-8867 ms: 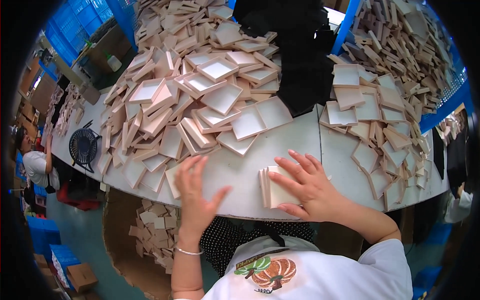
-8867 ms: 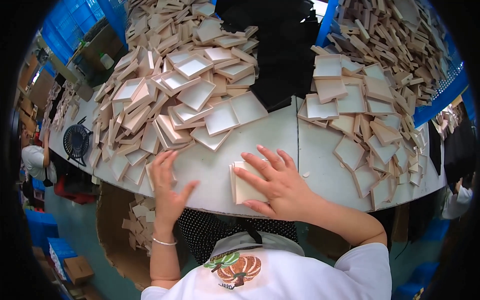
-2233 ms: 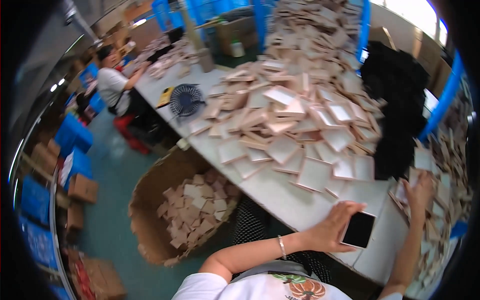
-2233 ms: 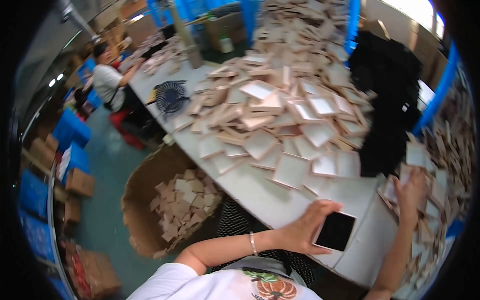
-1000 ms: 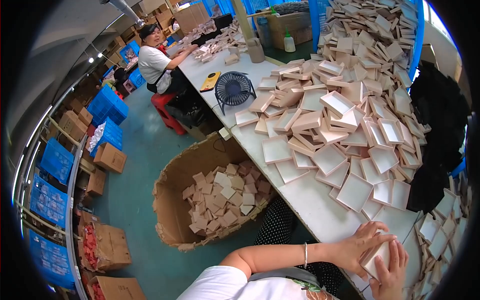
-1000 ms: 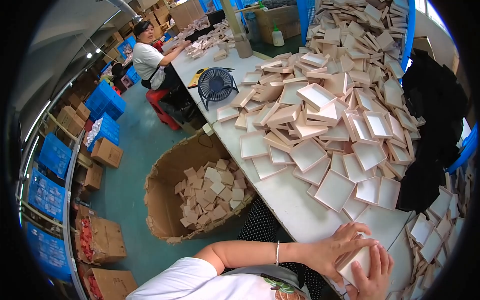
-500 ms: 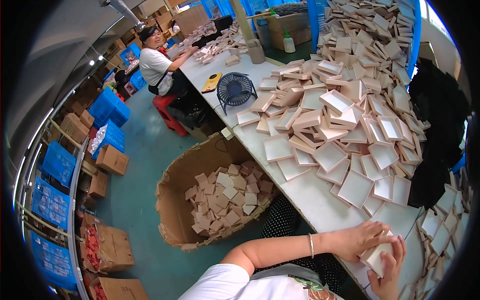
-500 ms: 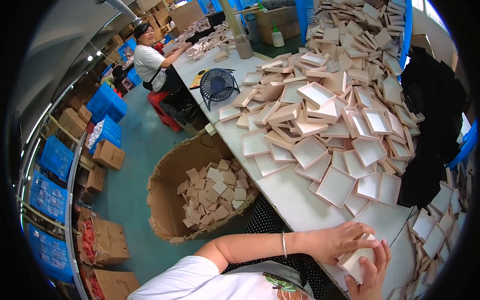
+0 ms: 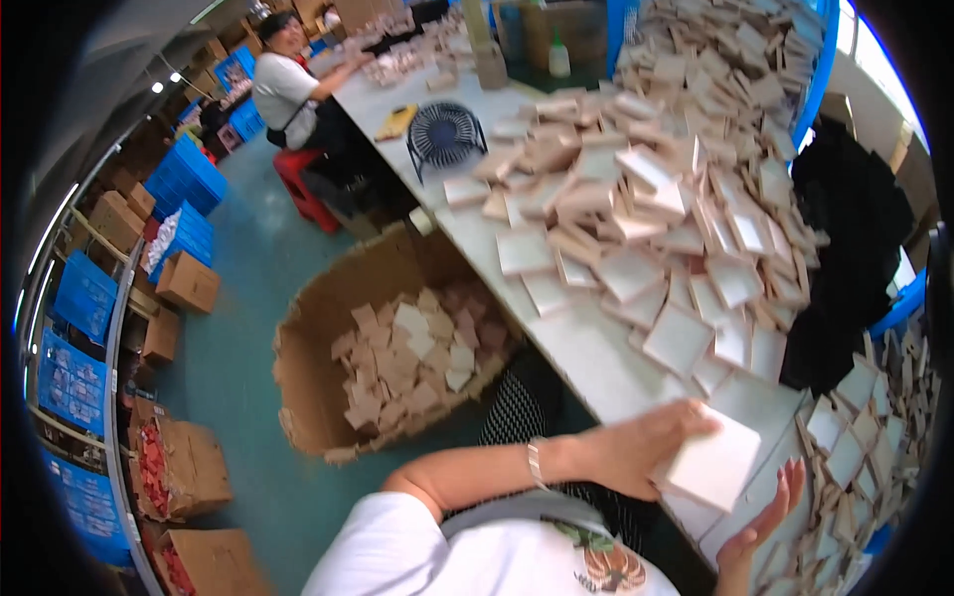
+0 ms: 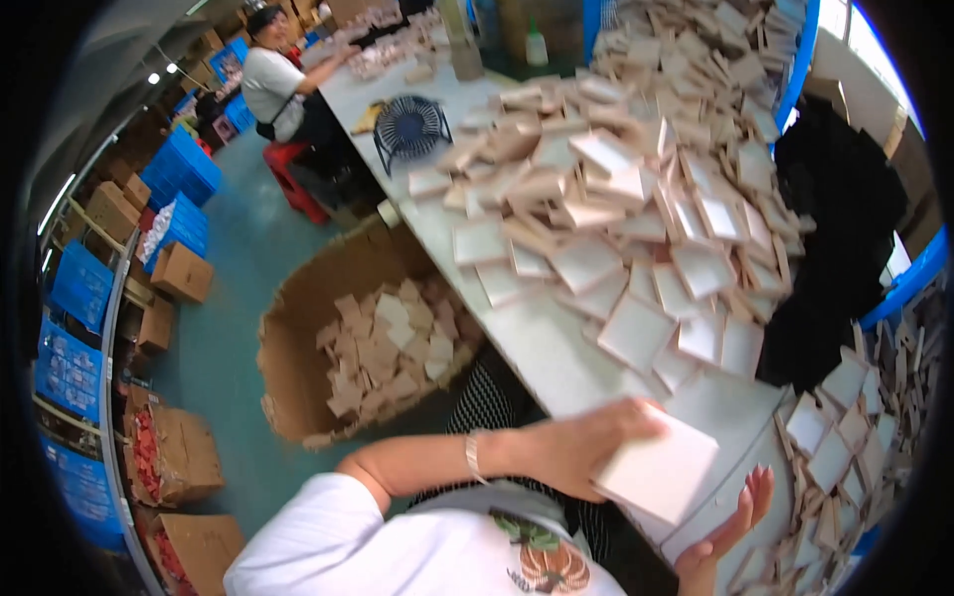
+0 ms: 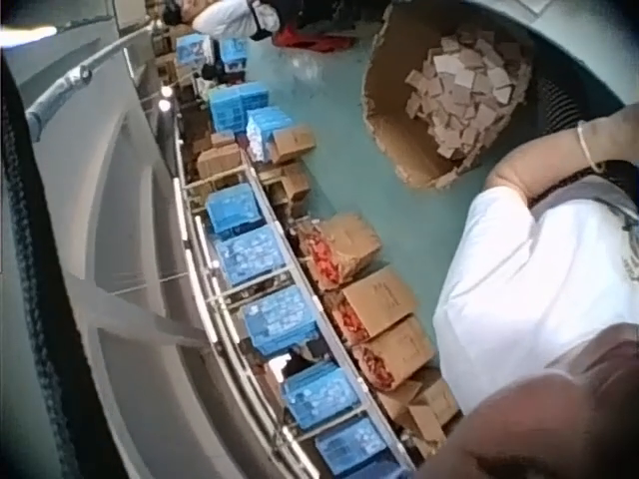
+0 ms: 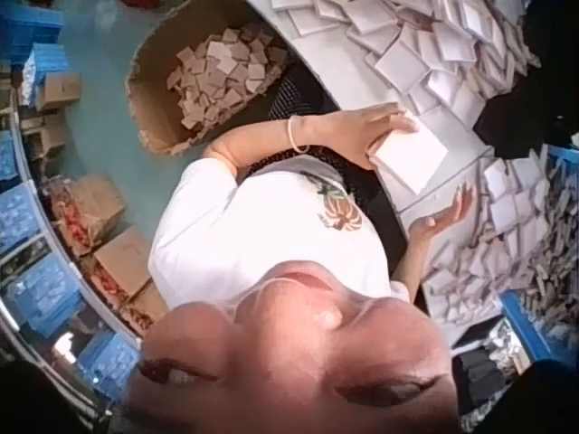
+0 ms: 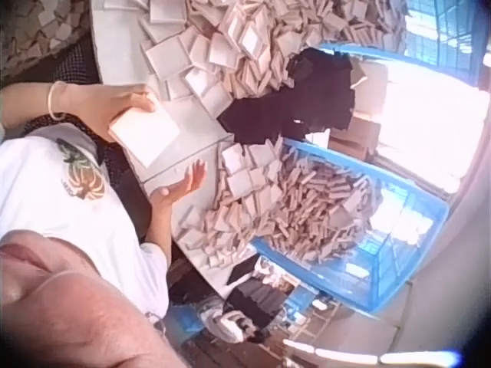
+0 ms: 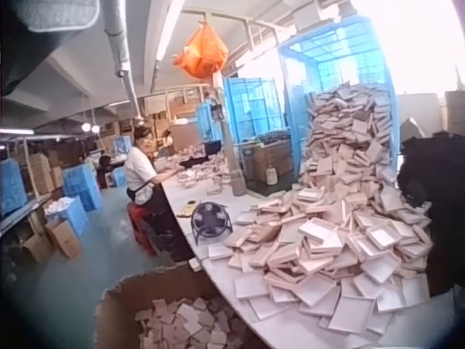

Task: Packing black foam inserts into cardboard boxes and stacking them.

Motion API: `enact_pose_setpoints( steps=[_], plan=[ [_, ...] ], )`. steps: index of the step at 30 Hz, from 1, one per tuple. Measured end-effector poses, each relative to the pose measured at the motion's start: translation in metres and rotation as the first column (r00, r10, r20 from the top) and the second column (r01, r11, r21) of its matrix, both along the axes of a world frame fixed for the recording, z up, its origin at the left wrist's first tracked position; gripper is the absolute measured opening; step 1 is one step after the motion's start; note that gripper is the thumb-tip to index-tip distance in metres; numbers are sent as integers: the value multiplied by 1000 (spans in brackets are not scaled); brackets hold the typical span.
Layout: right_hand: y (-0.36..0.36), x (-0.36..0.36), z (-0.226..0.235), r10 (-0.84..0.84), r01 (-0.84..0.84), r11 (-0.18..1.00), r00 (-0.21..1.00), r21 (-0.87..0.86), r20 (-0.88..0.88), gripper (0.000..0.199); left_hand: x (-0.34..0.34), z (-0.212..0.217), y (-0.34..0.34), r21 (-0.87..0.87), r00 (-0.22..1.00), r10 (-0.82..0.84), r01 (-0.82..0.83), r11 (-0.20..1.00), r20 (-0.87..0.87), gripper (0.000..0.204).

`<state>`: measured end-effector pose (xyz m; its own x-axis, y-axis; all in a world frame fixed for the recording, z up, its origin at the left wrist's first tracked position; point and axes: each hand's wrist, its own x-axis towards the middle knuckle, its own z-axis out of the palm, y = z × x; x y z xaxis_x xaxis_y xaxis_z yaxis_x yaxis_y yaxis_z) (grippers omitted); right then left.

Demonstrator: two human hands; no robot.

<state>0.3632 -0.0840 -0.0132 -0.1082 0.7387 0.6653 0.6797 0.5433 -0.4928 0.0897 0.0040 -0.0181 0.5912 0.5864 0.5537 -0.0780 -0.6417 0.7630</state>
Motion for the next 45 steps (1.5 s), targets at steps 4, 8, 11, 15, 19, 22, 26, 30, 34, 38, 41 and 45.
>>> enact_pose_setpoints(
  steps=[4, 8, 11, 15, 19, 22, 26, 30, 34, 38, 41, 45],
  plan=[
    [-1, 7, -13, -143, 156, 974, 986, -164, 90, 69, -91, 16, -17, -103, 965, 254, -246, 964, 69, 101],
    [12, 4, -20, -136, 142, 981, 989, -130, 60, 66, -178, 11, -46, -165, 758, 651, -638, 752, 35, 109],
    [16, 0, -24, -119, 127, 973, 992, -193, 51, 64, -247, 5, -52, -225, 530, 846, -833, 505, -60, 109],
    [16, -2, -26, -122, 119, 962, 992, -247, 2, 65, -312, -32, -53, 337, -174, 833, -942, 16, -526, 131],
    [17, 0, -32, -159, 124, 951, 982, -284, -104, 67, -311, -116, -68, 185, -62, 671, -976, 114, -738, 120],
    [18, 5, -37, -189, 133, 937, 970, -323, -150, 68, -289, -193, -76, 6, 56, 213, -959, 283, -975, 115],
    [25, 2, -42, -162, 91, 935, 969, -342, -185, 69, -279, -262, -99, -146, 156, 23, -960, 240, -988, 107],
    [22, -8, -22, -128, 79, 949, 981, -306, -144, 67, -199, -209, -107, 171, -69, 402, -959, 225, -913, 86],
    [23, -10, -27, -30, -15, 957, 988, -291, -150, 65, -157, -188, -98, -33, 269, 660, -937, 347, -701, 53],
    [19, -6, -27, -9, -51, 928, 987, -370, -159, 62, -121, -126, -88, -52, 486, 643, -819, 571, -592, 34],
    [14, -3, -26, 8, -52, 937, 992, -347, -127, 59, -123, -110, -99, 7, 519, 501, -690, 724, -693, 23],
    [9, -9, -19, 30, -73, 937, 991, -342, -130, 58, -127, -83, -135, 60, 500, 398, -563, 824, -769, 19]
  ],
)
